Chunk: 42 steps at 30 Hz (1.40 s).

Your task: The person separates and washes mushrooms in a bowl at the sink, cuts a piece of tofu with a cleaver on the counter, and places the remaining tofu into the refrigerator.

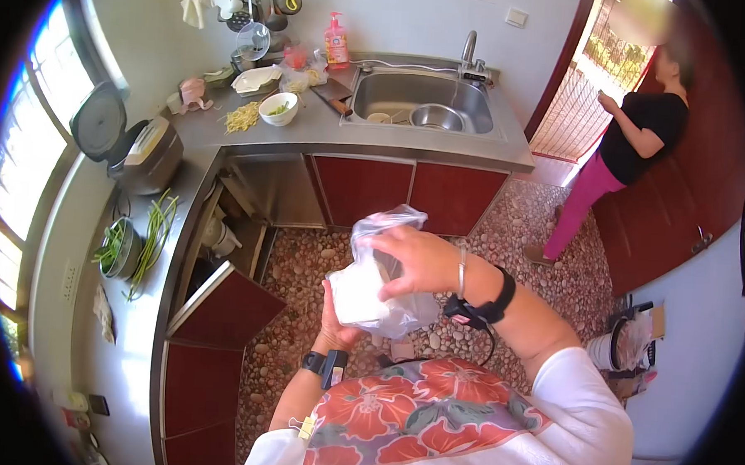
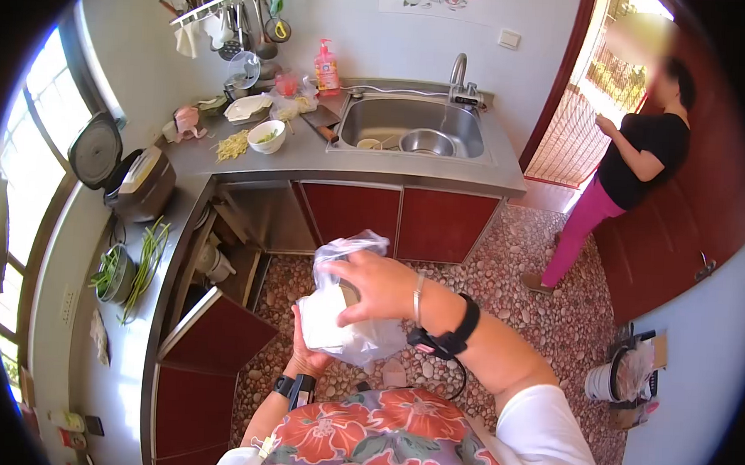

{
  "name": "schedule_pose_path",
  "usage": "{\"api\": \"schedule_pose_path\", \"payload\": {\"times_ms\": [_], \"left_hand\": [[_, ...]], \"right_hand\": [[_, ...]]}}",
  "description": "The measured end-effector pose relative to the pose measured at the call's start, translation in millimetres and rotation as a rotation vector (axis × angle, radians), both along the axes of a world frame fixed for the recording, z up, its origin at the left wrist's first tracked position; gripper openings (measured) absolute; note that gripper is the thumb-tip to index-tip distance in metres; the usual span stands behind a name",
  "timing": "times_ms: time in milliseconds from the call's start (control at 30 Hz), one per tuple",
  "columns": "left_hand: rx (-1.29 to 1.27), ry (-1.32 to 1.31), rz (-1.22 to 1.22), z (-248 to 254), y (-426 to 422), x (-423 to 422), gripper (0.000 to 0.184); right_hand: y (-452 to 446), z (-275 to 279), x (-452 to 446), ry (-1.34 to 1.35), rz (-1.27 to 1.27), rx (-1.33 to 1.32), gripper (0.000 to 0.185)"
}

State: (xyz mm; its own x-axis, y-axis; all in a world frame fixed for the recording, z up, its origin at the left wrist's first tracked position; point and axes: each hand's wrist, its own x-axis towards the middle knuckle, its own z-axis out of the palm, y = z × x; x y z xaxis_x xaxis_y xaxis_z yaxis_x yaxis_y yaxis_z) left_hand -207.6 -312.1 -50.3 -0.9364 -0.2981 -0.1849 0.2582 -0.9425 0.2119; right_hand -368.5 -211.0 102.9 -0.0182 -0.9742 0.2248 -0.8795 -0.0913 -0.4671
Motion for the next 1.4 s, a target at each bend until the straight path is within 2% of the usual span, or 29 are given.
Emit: {"api": "schedule_pose_path", "payload": {"times_ms": [33,67,167,200,300,367,500,533,633,667,767,833,900,967,1033,1100,1167,1233,1300,1367,1400], "left_hand": [[0.005,-0.026,-0.007,2.9,-9.5,-16.0,0.075],[-0.011,-0.027,-0.018,5.8,-23.6,-34.9,0.072],[0.065,-0.112,0.025,-19.2,-64.7,-76.3,0.067],[0.057,-0.124,0.014,-20.9,-77.0,-81.5,0.066],[0.045,-0.145,0.003,-25.6,-114.6,-94.0,0.065],[0.034,-0.139,0.003,-27.3,-145.0,-103.3,0.064],[0.012,-0.077,-0.019,-27.5,-222.7,-136.4,0.061],[0.011,-0.049,-0.033,-20.4,-242.5,-147.4,0.061],[-0.021,0.017,-0.068,0.1,-304.7,-182.8,0.059],[-0.019,0.024,-0.072,2.9,-323.1,-192.2,0.059],[-0.006,0.011,-0.058,5.3,-367.1,-205.0,0.057],[0.002,-0.006,-0.041,1.9,-392.5,-211.6,0.056],[0.017,-0.034,-0.004,-4.6,-416.1,-209.9,0.055],[0.031,-0.069,0.041,-11.6,-435.6,-204.2,0.054],[0.045,-0.117,0.099,-18.8,-449.6,-194.3,0.053],[0.054,-0.174,0.169,-27.8,-460.2,-180.8,0.052],[0.07,-0.241,0.248,-35.2,-464.8,-165.5,0.051],[0.083,-0.312,0.317,-38.0,-466.1,-153.0,0.05],[0.105,-0.382,0.385,-39.9,-464.5,-142.9,0.049],[0.132,-0.441,0.446,-41.0,-460.1,-135.6,0.048],[0.146,-0.462,0.47,-41.1,-458.9,-134.0,0.048]], "right_hand": [[-20.5,-1.3,-12.9,-0.012,0.004,0.059,0.067],[-48.2,-7.4,-26.7,-0.041,0.11,0.024,0.076],[-115.1,-18.8,-29.5,0.195,0.359,-0.024,0.062],[-132.2,-16.1,-24.4,0.205,0.405,0.143,0.059],[-184.4,-18.2,-25.6,0.407,0.407,0.477,0.056],[-227.7,-30.7,-49.2,0.406,0.319,0.452,0.049],[-318.0,-5.0,-72.6,0.354,0.243,0.39,0.034],[-338.2,-8.2,-71.4,0.436,0.295,0.343,0.027],[-401.1,-34.1,-52.9,0.656,0.366,0.696,0.029],[-400.2,11.9,-58.4,0.76,0.447,0.607,0.024],[-412.2,45.4,-91.8,0.447,0.321,0.112,0.023],[-412.9,70.5,-129.0,0.096,0.381,-0.042,0.013],[-411.4,73.7,-171.5,-0.229,0.196,-0.028,0.011],[-428.9,25.2,-232.1,-0.632,0.02,-0.11,0.016],[-456.9,-43.5,-288.6,-0.822,-0.339,0.005,0.02],[-481.2,-100.6,-319.5,-0.73,-0.464,0.416,0.029],[-514.0,-140.4,-323.1,-1.21,-0.502,0.449,0.037],[-549.9,-162.2,-317.7,-1.421,-0.486,0.377,0.037],[-592.9,-170.7,-312.8,-1.494,-0.46,0.489,0.046],[-623.2,-173.8,-307.6,-1.339,-0.378,0.479,0.045],[-637.7,-182.6,-303.5,-1.42,-0.284,0.408,0.043]]}}
